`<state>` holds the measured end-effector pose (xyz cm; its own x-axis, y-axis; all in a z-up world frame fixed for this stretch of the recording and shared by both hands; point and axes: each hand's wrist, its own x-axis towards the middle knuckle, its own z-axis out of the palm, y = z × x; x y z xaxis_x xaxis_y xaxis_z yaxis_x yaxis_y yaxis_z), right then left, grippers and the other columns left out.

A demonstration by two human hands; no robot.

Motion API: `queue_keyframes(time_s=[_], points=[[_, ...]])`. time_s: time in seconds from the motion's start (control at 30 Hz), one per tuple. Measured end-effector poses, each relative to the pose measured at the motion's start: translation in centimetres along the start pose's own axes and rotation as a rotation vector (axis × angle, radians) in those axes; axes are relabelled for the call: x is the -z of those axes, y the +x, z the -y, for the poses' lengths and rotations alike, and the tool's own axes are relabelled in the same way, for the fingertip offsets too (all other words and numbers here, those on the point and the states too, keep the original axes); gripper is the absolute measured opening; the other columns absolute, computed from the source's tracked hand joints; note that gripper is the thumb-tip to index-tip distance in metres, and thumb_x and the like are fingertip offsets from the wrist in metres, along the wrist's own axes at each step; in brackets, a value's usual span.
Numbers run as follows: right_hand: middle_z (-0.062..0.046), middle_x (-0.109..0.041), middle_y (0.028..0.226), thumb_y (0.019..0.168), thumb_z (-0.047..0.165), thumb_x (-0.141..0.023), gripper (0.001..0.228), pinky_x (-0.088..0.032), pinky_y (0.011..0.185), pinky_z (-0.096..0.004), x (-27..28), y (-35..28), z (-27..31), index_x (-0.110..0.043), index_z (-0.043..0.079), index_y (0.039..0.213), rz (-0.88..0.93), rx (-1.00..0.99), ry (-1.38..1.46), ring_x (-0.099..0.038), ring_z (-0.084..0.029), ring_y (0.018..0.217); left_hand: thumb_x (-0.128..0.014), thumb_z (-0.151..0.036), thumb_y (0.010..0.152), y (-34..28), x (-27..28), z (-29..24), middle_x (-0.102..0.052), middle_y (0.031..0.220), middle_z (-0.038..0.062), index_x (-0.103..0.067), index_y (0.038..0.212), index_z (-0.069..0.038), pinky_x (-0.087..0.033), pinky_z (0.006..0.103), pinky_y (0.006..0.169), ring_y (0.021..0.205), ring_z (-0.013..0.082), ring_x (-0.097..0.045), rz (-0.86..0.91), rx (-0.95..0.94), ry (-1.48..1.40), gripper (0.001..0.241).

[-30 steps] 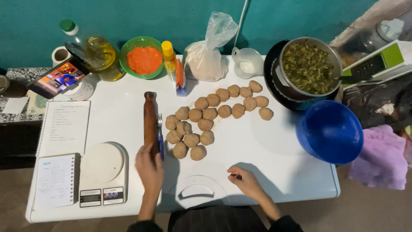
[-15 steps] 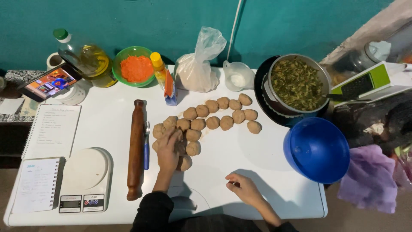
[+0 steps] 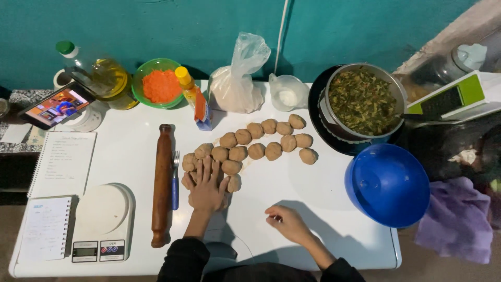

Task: Weighing and shaping portions of dough using a digital scale.

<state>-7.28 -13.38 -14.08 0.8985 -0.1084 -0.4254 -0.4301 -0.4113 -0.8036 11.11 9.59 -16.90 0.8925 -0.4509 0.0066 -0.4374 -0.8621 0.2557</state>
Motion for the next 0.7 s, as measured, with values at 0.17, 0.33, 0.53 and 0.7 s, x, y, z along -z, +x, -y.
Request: queue_keyframes(time_s=[0.17, 0.33, 0.53, 0.7], points=[[-0.016, -0.066, 0.118, 0.080, 0.014, -0.080, 0.046, -0.053, 0.087, -0.041, 5.7, 4.7, 0.3, -0.064, 0.004, 0.122, -0.694, 0.132, -0.134, -0.065, -0.032, 0.105, -0.042, -0.053, 0.101, -0.8, 1.8, -3.5, -0.020, 0.169, 0.010, -0.031, 0.160, -0.017, -0.005, 0.0656, 0.117, 0.155, 0.0327, -0.018, -0.088, 0.049, -0.113, 0.070], [-0.025, -0.053, 0.130, 0.071, 0.012, -0.088, 0.074, -0.044, 0.097, -0.049, 9.7, 10.4, -0.8, -0.051, -0.003, 0.134, -0.919, 0.174, -0.264, -0.052, -0.045, 0.117, -0.055, -0.043, 0.097, -4.1, 1.6, -5.2, -0.028, 0.164, 0.014, -0.040, 0.153, -0.014, -0.006, 0.0658, 0.118, 0.152, 0.0353, -0.024, -0.113, -0.111, -0.205, 0.065], [-0.017, -0.066, 0.117, 0.076, 0.019, -0.087, 0.059, -0.051, 0.097, -0.044, 8.9, 12.1, -3.9, -0.057, 0.002, 0.124, -0.835, 0.025, -0.182, -0.063, -0.037, 0.111, -0.059, -0.033, 0.096, -6.4, 1.2, -4.1, -0.037, 0.158, 0.010, -0.049, 0.146, -0.016, -0.006, 0.0645, 0.120, 0.150, 0.0292, -0.031, -0.038, -0.028, -0.182, 0.054], [-0.013, -0.072, 0.107, 0.079, 0.026, -0.086, 0.046, -0.055, 0.085, -0.037, 8.0, 9.9, -0.8, -0.065, 0.007, 0.115, -0.355, 0.001, -0.033, -0.070, -0.026, 0.098, -0.063, -0.027, 0.091, -6.6, 1.9, -4.9, -0.037, 0.155, 0.016, -0.047, 0.146, -0.016, -0.007, 0.0652, 0.116, 0.146, 0.0337, -0.029, -0.069, -0.049, -0.143, 0.058]])
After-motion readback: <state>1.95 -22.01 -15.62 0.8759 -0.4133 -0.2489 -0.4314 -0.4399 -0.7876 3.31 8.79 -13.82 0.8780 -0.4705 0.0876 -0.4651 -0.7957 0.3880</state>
